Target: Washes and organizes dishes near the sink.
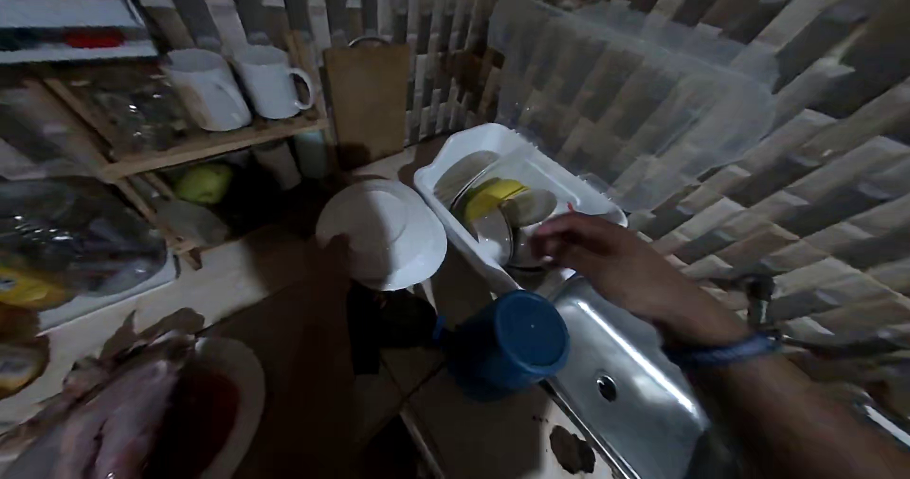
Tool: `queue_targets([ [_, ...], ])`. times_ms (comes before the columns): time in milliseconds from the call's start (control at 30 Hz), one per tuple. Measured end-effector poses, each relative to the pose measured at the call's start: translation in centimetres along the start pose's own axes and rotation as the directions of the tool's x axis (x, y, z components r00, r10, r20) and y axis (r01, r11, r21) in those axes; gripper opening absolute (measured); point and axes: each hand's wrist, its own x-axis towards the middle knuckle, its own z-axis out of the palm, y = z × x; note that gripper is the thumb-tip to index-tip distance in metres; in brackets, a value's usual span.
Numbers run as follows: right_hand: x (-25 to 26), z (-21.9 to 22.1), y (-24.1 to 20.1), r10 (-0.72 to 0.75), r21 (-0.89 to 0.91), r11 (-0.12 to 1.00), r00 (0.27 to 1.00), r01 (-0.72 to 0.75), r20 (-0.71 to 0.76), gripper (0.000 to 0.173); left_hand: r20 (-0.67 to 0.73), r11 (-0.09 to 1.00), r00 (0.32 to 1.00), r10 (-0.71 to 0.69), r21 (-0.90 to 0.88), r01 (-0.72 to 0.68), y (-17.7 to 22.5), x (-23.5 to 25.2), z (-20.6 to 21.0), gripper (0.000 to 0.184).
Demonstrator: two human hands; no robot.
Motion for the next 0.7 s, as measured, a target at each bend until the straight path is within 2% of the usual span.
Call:
queue_targets([
  [67, 3.3, 2.4, -1.6, 0.075, -0.071, 0.995, 0.995, -0.071, 0.063, 0.025, 0.03, 0.992, 0.999, 0.036, -0.12, -0.032, -5.2, 5.5, 0.1, 0.047],
  [100, 4.6, 3.9, -2.5, 0.105, -0.107, 0.99, 0.99, -0.095, 0.093, 0.027, -0.003, 0.98, 0.994, 0.113, -0.162, -0.112, -8.5, 8.4, 0.3, 0.05],
  [167, 6.5, 6.9, -4.4, 0.124, -0.185, 0.977, 0.987, -0.105, 0.098, 0.031, 0.025, 0.966, 0.983, 0.183, -0.192, -0.175, -11.5, 11.1, 0.0, 0.057],
  [200, 7.4, 8.3, -5.0, 0.145, -0.23, 0.966, 0.985, -0.12, 0.094, 0.036, 0.042, 0.968, 0.983, 0.178, -0.187, -0.168, -11.7, 11.2, -0.2, 0.06],
  [267, 9.9, 10.7, -5.7, 0.277, -0.334, 0.915, 0.955, -0.228, 0.104, 0.047, 0.037, 0.975, 0.986, 0.163, -0.161, -0.155, -11.4, 10.8, -0.5, 0.061],
  [367, 12.9, 13.1, -5.2, 0.408, -0.41, 0.849, 0.906, -0.333, 0.109, 0.051, -0.005, 0.969, 0.99, 0.141, -0.205, -0.139, -11.7, 11.1, -0.1, 0.059],
  [467, 14.0, 15.2, -3.3, 0.397, -0.455, 0.844, 0.903, -0.286, 0.168, 0.054, 0.018, 0.947, 0.983, 0.181, -0.273, -0.17, -11.8, 11.4, -0.3, 0.053],
  [567, 14.4, 18.3, -0.4, 0.425, -0.286, 0.873, 0.903, -0.394, 0.053, 0.059, 0.013, 0.924, 0.977, 0.215, -0.327, -0.199, -12.0, 12.2, -0.1, 0.044],
  [667, 14.6, 20.4, 1.8, 0.371, -0.254, 0.896, 0.928, -0.363, -0.018, 0.049, 0.049, 0.935, 0.972, 0.229, -0.288, -0.206, -11.9, 12.6, -0.5, 0.058],
  [700, 15.0, 20.9, 2.5, 0.398, -0.14, 0.905, 0.915, -0.403, -0.059, 0.05, 0.057, 0.949, 0.973, 0.222, -0.244, -0.202, -11.7, 12.6, -0.8, 0.062],
])
